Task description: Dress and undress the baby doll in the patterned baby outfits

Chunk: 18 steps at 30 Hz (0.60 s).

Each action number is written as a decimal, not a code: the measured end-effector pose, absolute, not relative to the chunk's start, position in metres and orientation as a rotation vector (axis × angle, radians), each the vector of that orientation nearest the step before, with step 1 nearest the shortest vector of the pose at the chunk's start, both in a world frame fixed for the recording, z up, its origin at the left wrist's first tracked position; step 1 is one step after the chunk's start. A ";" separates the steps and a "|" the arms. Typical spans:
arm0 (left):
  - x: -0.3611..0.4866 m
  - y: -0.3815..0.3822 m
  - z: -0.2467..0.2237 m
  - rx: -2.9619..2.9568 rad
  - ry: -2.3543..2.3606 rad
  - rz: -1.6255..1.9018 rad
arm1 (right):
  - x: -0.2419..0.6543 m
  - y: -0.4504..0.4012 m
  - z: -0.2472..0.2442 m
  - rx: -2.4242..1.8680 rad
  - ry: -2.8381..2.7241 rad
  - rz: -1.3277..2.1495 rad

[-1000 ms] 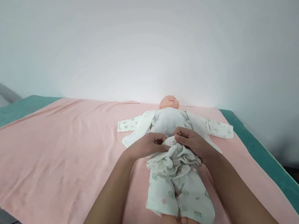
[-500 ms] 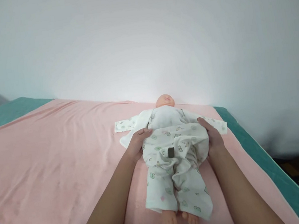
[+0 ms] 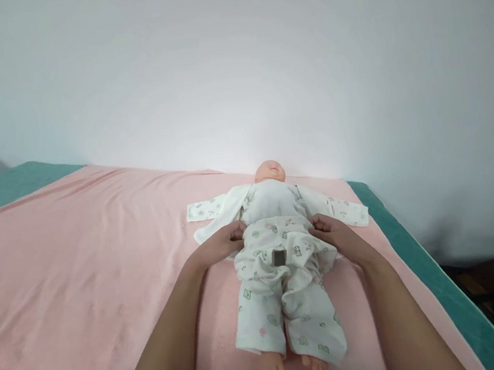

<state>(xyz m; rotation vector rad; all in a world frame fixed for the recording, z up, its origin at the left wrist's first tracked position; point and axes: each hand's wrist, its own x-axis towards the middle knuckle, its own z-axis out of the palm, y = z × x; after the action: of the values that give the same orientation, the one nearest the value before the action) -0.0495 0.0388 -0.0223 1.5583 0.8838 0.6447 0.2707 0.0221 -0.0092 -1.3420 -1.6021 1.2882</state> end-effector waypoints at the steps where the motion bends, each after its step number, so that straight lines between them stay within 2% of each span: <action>1: -0.049 0.039 -0.023 1.587 0.899 0.632 | 0.271 0.022 -0.009 -1.353 -1.607 1.275; 5: -0.043 0.040 -0.030 1.692 1.015 0.663 | 0.268 0.027 -0.017 -1.386 -1.553 1.235; 12: -0.024 0.051 -0.041 1.770 1.505 0.873 | 0.261 0.042 -0.038 -1.496 -1.363 1.115; 18: -0.016 0.059 -0.039 1.829 1.504 0.837 | 0.254 0.044 -0.030 -1.447 -1.421 1.173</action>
<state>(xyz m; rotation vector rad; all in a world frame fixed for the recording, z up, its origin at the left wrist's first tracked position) -0.0156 0.0587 -0.0385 1.8292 1.5042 0.8369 0.2544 0.0445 -0.0300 -1.4470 -1.4207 1.1728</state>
